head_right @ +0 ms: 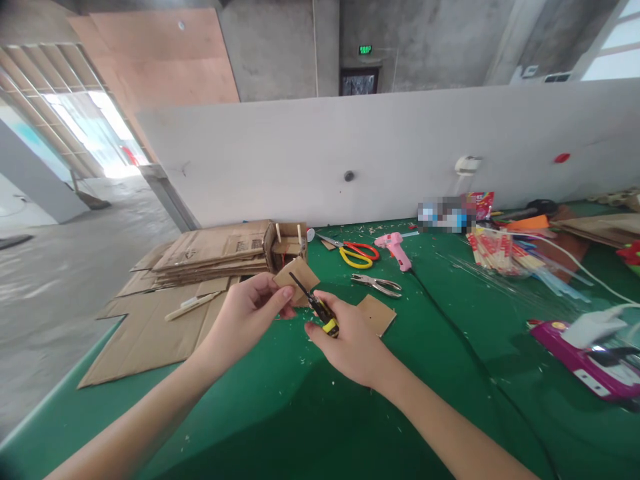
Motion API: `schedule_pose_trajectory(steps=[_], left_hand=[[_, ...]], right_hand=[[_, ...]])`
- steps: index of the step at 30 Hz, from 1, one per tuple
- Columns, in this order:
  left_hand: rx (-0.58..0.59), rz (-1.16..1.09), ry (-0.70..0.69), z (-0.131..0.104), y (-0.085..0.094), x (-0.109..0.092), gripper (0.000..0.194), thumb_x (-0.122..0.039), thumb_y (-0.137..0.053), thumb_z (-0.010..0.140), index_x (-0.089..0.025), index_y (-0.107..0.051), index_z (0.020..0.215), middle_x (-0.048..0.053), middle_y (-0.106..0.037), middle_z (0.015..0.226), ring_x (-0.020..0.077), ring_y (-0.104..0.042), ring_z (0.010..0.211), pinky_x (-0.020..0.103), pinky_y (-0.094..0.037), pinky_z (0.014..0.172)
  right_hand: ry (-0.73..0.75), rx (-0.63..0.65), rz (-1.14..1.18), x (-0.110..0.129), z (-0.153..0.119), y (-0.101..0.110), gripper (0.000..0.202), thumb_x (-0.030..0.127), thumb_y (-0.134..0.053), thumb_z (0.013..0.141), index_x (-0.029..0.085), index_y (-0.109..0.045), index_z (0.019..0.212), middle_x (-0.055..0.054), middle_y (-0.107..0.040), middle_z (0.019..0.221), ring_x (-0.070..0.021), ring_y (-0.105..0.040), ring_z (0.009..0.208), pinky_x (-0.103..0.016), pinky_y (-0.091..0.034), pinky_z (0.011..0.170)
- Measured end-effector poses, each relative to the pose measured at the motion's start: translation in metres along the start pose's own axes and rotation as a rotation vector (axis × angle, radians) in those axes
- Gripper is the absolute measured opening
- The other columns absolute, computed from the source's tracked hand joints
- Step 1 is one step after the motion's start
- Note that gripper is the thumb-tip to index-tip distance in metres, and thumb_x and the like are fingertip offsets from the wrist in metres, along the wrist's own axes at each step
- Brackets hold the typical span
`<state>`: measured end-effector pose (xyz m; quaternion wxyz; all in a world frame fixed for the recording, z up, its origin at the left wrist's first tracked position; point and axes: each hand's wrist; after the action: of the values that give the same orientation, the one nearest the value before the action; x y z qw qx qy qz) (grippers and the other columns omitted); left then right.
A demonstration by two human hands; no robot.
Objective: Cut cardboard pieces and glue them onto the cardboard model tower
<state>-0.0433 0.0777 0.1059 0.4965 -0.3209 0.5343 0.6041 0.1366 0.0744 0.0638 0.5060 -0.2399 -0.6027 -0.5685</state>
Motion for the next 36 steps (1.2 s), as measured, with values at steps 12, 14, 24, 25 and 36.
schedule_pose_trajectory(steps=[12, 14, 24, 25, 36], left_hand=[[0.049, -0.093, 0.035, 0.0, -0.001, -0.002, 0.023, -0.037, -0.057, 0.084, -0.016, -0.054, 0.074, 0.0, -0.062, 0.061, 0.0131, -0.063, 0.06, 0.023, -0.047, 0.057], [0.061, -0.102, 0.038, -0.001, -0.001, -0.002, 0.023, -0.037, -0.056, 0.084, -0.016, -0.055, 0.075, 0.0, -0.062, 0.062, 0.0134, -0.062, 0.06, 0.024, -0.047, 0.057], [0.055, 0.096, -0.005, -0.01, 0.0, -0.016, 0.023, -0.032, -0.053, 0.086, -0.017, -0.054, 0.069, 0.0, -0.062, 0.06, 0.0125, -0.061, 0.058, 0.021, -0.042, 0.051], [0.055, 0.099, -0.006, -0.01, 0.0, -0.017, 0.023, -0.032, -0.053, 0.086, -0.017, -0.053, 0.069, 0.0, -0.062, 0.06, 0.0123, -0.061, 0.058, 0.021, -0.043, 0.051], [0.072, 0.036, 0.031, -0.012, -0.003, -0.017, 0.022, -0.032, -0.055, 0.085, -0.017, -0.053, 0.069, -0.001, -0.06, 0.059, 0.0132, -0.064, 0.059, 0.022, -0.048, 0.053]], right_hand=[[0.024, -0.034, -0.085, -0.004, -0.002, -0.004, 0.027, 0.033, -0.053, 0.088, 0.022, -0.055, 0.112, -0.002, -0.065, 0.09, -0.0182, -0.059, 0.082, -0.032, -0.045, 0.074], [0.025, -0.008, -0.101, -0.002, -0.002, -0.003, 0.019, 0.033, -0.05, 0.089, 0.021, -0.056, 0.103, -0.001, -0.063, 0.082, -0.0163, -0.056, 0.073, -0.03, -0.043, 0.067], [0.101, -0.07, -0.129, -0.008, -0.002, -0.01, 0.018, 0.036, -0.044, 0.093, 0.021, -0.046, 0.083, 0.003, -0.049, 0.065, -0.0126, -0.045, 0.058, -0.026, -0.037, 0.056], [0.105, -0.079, -0.131, -0.009, -0.002, -0.011, 0.019, 0.037, -0.044, 0.093, 0.022, -0.045, 0.082, 0.003, -0.048, 0.065, -0.0127, -0.045, 0.058, -0.026, -0.037, 0.056], [0.112, -0.106, -0.13, -0.016, -0.005, -0.015, 0.023, 0.04, -0.045, 0.092, 0.022, -0.041, 0.077, 0.004, -0.047, 0.062, -0.0126, -0.046, 0.056, -0.026, -0.036, 0.053]])
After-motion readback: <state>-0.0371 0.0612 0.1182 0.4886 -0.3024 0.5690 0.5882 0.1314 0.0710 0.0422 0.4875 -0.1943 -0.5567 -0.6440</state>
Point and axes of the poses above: each hand's wrist, its own z-axis towards the middle knuckle, its own y-axis out of the back of the hand, x = y × z
